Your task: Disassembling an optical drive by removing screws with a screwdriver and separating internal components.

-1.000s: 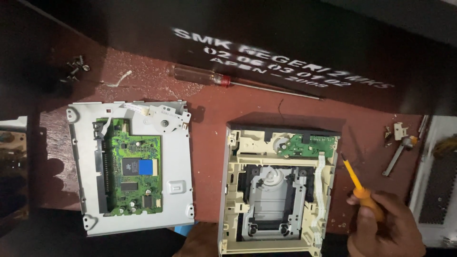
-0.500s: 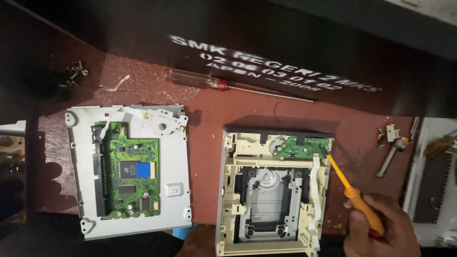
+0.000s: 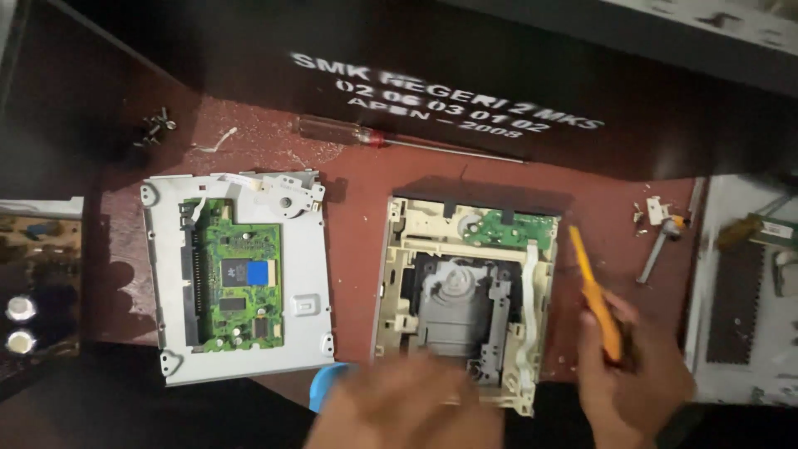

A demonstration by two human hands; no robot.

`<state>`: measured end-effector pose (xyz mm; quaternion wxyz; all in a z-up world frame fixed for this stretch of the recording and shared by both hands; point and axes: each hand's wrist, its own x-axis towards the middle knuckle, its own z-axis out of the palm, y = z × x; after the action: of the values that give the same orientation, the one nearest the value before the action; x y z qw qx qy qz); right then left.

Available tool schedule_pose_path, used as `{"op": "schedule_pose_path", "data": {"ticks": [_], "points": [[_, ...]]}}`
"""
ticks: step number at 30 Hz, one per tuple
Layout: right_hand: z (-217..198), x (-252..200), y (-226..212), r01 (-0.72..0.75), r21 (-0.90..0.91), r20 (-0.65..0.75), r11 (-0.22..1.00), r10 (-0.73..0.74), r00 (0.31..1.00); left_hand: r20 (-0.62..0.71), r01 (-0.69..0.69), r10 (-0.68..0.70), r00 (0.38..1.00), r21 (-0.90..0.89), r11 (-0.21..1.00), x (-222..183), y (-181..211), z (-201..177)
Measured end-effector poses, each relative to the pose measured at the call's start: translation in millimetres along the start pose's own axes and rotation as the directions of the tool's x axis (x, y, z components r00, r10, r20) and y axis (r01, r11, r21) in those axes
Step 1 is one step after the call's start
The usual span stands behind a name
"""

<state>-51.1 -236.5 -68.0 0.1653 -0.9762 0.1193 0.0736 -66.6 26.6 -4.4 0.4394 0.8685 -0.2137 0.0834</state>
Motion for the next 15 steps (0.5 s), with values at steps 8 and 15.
{"op": "schedule_pose_path", "data": {"ticks": [8, 15], "points": [[26, -4, -7, 0.395, 0.028, -0.452, 0.918, -0.341, 0.824, -0.036, 0.23, -0.241, 0.97, 0.455, 0.86, 82, -57, 35], [22, -8, -3, 0.41, 0.129, -0.472, 0.903, -0.307, 0.826, 0.139, 0.187, -0.262, 0.955, 0.403, 0.896, 90, -63, 39]]}}
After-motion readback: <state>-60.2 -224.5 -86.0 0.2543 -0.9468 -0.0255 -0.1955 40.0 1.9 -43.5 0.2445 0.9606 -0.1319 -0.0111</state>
